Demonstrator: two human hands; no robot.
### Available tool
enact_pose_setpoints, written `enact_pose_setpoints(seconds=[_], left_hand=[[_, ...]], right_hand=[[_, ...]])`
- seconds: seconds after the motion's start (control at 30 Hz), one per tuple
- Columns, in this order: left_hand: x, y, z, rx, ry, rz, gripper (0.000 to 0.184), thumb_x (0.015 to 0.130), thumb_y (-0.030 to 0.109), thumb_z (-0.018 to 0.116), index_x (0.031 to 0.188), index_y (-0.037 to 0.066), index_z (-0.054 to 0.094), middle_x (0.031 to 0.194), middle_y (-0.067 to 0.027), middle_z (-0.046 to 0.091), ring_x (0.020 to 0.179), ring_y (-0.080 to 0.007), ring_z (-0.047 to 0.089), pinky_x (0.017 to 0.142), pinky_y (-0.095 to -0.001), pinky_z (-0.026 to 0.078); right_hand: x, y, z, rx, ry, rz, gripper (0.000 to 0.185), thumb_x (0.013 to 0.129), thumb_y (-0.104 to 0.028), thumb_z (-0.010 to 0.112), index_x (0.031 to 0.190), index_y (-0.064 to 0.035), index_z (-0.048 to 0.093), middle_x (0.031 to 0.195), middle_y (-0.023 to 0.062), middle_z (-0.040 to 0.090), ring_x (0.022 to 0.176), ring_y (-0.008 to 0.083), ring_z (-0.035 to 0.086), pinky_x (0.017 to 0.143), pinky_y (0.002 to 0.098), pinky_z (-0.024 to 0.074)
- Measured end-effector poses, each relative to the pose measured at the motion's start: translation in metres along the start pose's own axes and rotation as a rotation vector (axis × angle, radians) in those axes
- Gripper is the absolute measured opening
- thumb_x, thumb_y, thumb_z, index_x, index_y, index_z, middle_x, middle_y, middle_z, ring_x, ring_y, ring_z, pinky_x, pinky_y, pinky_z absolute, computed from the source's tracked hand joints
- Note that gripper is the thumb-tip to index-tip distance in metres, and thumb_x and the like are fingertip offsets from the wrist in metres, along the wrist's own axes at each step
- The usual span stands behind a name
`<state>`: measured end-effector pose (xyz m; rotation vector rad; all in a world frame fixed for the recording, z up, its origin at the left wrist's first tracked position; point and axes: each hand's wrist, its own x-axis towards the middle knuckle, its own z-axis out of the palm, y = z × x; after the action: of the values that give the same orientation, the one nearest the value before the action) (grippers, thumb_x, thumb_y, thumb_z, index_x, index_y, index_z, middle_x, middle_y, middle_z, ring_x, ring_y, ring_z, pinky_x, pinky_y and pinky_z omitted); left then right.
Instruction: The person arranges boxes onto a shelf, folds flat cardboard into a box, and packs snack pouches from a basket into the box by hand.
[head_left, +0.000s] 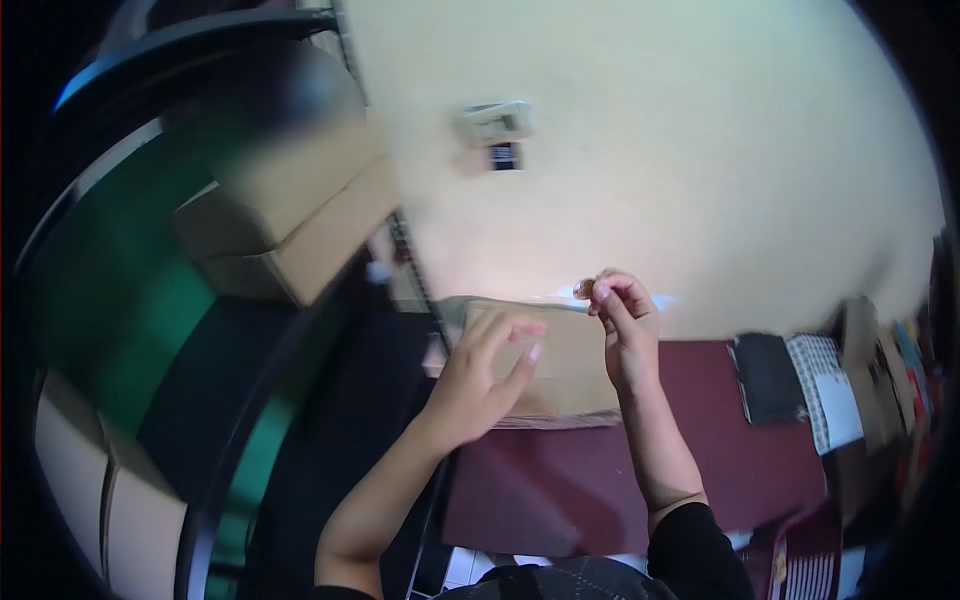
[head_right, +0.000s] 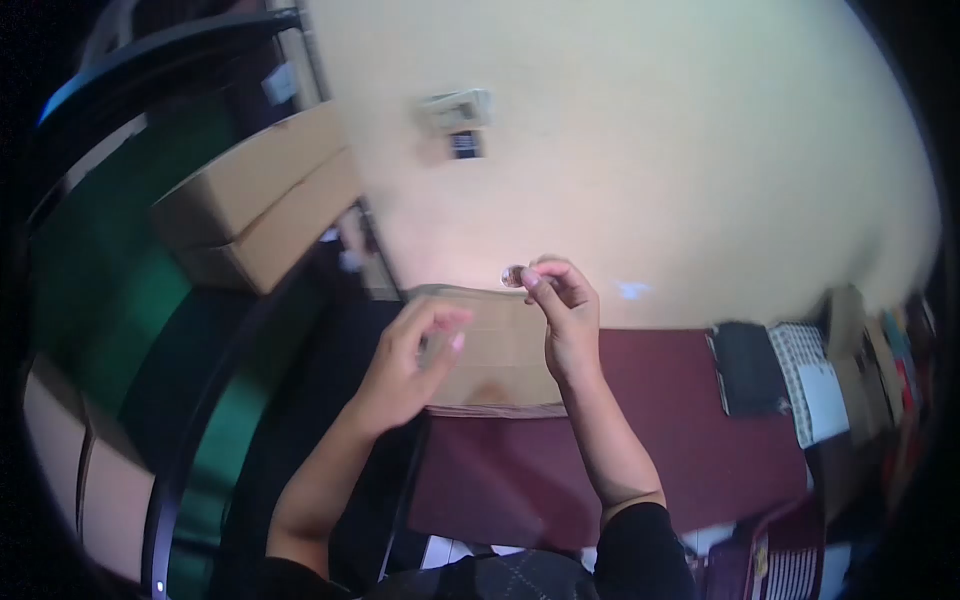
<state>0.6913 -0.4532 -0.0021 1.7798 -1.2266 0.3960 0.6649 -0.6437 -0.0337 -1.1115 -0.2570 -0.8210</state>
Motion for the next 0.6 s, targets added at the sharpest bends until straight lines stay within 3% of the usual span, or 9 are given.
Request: enact_pose_setpoints(seconds=[0.03, 0.13, 0.23, 0.33, 0.5, 0.57, 0.6], left_hand=[[-0.008, -0.001, 0.028, 0.032, -0.099, 0.013, 0.019, 0.081, 0.007, 0.057, 0.099, 0.002, 0.058, 0.093, -0.0120, 0.056, 0.090, -0.0234, 0.055, 0.081, -0.0320, 0.043], [-0.013, -0.001, 0.106, -0.066, -0.285, 0.030, 0.018, 0.081, 0.007, 0.058, 0.098, 0.003, 0.058, 0.093, -0.0133, 0.056, 0.088, -0.0261, 0.055, 0.082, -0.0335, 0.043], [0.005, 0.016, 0.182, -0.240, -0.381, -0.094, 0.015, 0.081, 0.007, 0.055, 0.096, 0.003, 0.059, 0.093, -0.0133, 0.056, 0.087, -0.0275, 0.055, 0.080, -0.0345, 0.043], [0.032, 0.034, 0.281, -0.359, -0.397, -0.166, 0.014, 0.085, 0.007, 0.052, 0.096, 0.004, 0.060, 0.094, -0.0098, 0.058, 0.081, -0.0195, 0.057, 0.076, -0.0303, 0.044], [0.053, 0.078, 0.490, -0.579, -0.650, -0.251, 0.017, 0.087, 0.010, 0.051, 0.100, 0.006, 0.061, 0.097, -0.0092, 0.057, 0.084, -0.0183, 0.057, 0.075, -0.0292, 0.045], [0.045, 0.088, 0.581, -0.666, -0.753, -0.237, 0.017, 0.087, 0.010, 0.050, 0.101, 0.006, 0.060, 0.098, -0.0103, 0.055, 0.084, -0.0187, 0.056, 0.075, -0.0298, 0.045], [0.039, 0.093, 0.616, -0.680, -0.776, -0.233, 0.017, 0.087, 0.010, 0.050, 0.101, 0.006, 0.060, 0.098, -0.0103, 0.055, 0.084, -0.0187, 0.056, 0.075, -0.0298, 0.045]], right_hand=[[-0.010, -0.004, -0.041, -0.050, 0.093, 0.019, 0.007, 0.083, -0.010, 0.064, 0.086, -0.0054, 0.061, 0.084, 0.0002, 0.059, 0.079, 0.0075, 0.053, 0.065, 0.0224, 0.0397], [-0.053, -0.022, -0.169, -0.287, 0.362, 0.114, 0.007, 0.083, -0.011, 0.064, 0.087, -0.0057, 0.062, 0.081, -0.0006, 0.060, 0.072, 0.0056, 0.050, 0.064, 0.0212, 0.0390], [-0.112, -0.062, -0.285, -0.453, 0.550, 0.167, 0.009, 0.084, -0.013, 0.064, 0.089, -0.0060, 0.062, 0.080, -0.0015, 0.060, 0.069, 0.0048, 0.050, 0.064, 0.0201, 0.0390], [-0.158, -0.111, -0.390, -0.587, 0.773, 0.263, 0.012, 0.083, -0.013, 0.063, 0.091, -0.0029, 0.063, 0.080, -0.0015, 0.061, 0.067, 0.0034, 0.049, 0.060, 0.0186, 0.0375], [-0.213, -0.179, -0.588, -0.774, 0.959, 0.271, 0.015, 0.081, -0.014, 0.064, 0.091, -0.0023, 0.065, 0.077, -0.0009, 0.061, 0.064, 0.0038, 0.048, 0.057, 0.0198, 0.0377], [-0.232, -0.201, -0.671, -1.162, 0.959, 0.357, 0.015, 0.078, -0.016, 0.065, 0.087, -0.0036, 0.067, 0.075, 0.0028, 0.062, 0.064, 0.0075, 0.052, 0.060, 0.0230, 0.0414], [-0.240, -0.205, -0.711, -1.345, 0.973, 0.287, 0.014, 0.080, -0.013, 0.064, 0.085, -0.0008, 0.066, 0.069, 0.0017, 0.063, 0.059, 0.0061, 0.054, 0.054, 0.0204, 0.0421]])
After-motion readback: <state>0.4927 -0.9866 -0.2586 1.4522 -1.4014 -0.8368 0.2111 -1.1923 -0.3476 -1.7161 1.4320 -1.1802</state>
